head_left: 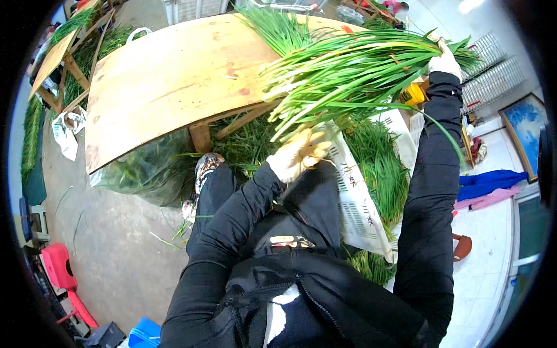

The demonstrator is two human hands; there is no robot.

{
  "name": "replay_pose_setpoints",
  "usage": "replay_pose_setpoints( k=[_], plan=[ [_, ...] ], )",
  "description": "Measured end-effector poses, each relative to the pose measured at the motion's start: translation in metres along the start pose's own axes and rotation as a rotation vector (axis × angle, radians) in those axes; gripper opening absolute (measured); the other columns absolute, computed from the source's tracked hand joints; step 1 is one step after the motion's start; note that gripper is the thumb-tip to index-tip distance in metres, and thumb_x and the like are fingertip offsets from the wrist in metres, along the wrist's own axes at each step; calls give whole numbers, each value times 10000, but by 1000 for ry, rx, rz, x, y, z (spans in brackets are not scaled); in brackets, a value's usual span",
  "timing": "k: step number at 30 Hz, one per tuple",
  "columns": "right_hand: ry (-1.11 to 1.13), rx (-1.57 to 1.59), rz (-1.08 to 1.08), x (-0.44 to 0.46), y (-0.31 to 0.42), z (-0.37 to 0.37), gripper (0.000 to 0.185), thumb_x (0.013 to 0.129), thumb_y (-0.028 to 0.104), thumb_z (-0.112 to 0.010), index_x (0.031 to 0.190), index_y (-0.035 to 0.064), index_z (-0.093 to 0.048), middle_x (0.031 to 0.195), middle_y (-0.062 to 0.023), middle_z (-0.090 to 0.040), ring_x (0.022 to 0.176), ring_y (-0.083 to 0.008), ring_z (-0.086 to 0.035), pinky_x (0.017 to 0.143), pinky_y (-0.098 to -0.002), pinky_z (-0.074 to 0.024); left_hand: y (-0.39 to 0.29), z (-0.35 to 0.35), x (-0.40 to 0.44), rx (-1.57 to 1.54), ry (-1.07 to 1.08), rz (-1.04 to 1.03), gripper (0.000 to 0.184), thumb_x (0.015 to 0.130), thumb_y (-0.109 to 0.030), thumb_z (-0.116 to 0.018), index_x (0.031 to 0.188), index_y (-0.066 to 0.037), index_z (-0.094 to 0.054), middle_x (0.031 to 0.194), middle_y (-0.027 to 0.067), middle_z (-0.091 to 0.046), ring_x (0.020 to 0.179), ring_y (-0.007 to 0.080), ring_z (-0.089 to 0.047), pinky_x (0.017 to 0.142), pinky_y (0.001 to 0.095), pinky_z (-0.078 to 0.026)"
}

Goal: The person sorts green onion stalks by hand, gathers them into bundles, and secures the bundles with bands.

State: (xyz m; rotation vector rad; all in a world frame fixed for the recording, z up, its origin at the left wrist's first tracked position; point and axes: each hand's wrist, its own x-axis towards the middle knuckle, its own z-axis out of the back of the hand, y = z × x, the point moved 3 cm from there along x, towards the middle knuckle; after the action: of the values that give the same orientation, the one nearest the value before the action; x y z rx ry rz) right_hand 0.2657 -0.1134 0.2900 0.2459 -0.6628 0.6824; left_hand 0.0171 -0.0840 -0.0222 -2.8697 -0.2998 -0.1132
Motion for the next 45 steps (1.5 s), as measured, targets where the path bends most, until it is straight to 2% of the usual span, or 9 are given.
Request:
replay_pose_setpoints(
  k=[2,8,12,20,24,32,38,42,45],
  plan=[
    [11,46,-16,1,-1,-1,481,750,109,-447,1228,158,-434,893,-147,-599,726,-205,-576,701,-257,-438,5,-4,-2,41,39,-70,395,849,-332,-497,1131,-60,-450,831,55,-604,410,52,-307,391,177,-305],
    [9,447,-11,-5,1,15,548,731,-76,-395,1250,96,-376,942,-104,-587,736,-150,-557,686,-202,-426,-9,104,-75,917,-802,171,273,856,-181,-480,1071,-15,-511,894,52,-592,683,96,-519,629,224,-434],
    [157,1852,-624,19,-1,-9,281,850,198,-488,1102,80,-523,1024,-76,-576,894,-194,-554,823,-320,-433,-46,31,-79,1116,-663,-778,232,835,-131,-521,1050,-44,-535,1010,95,-557,927,150,-518,834,257,-396],
    [92,1697,-363,1,9,2,292,801,290,-549,1024,102,-574,996,-73,-581,882,-224,-552,791,-377,-450,-84,-53,-67,1854,-795,-1070,288,764,-251,-589,935,-20,-561,865,179,-576,825,325,-546,740,369,-431],
    [217,1815,-465,0,12,4,282,810,284,-548,1015,93,-577,982,-60,-580,857,-212,-550,774,-369,-454,-86,-52,-67,2011,-828,-120,362,784,-398,-529,775,-43,-595,718,192,-589,733,318,-583,631,391,-451],
    [344,1823,-345,-1,14,7,241,839,224,-506,996,52,-569,942,-57,-585,864,-206,-544,808,-357,-439,-82,-42,-60,2408,-718,-701,414,718,-266,-604,1016,-2,-493,988,202,-534,925,271,-529,782,353,-424],
    [291,1785,-352,7,11,5,222,837,231,-506,969,61,-559,913,-58,-570,864,-222,-530,827,-381,-416,-71,-33,-59,974,-535,-380,359,763,-226,-575,1042,-11,-511,922,166,-572,842,297,-537,708,291,-441],
    [421,1859,-340,0,20,2,229,826,220,-533,978,49,-560,869,-43,-559,829,-194,-531,810,-354,-426,-80,-63,-64,2332,-616,-1006,241,712,-140,-569,938,-57,-556,824,149,-555,775,306,-523,704,367,-429],
    [352,1833,-291,6,12,-7,258,818,219,-538,1003,42,-567,911,-65,-572,814,-193,-544,753,-354,-461,-80,-40,-53,1713,-413,-745,411,701,-11,-584,1101,-29,-495,978,155,-542,873,270,-529,761,311,-432]
  ],
)
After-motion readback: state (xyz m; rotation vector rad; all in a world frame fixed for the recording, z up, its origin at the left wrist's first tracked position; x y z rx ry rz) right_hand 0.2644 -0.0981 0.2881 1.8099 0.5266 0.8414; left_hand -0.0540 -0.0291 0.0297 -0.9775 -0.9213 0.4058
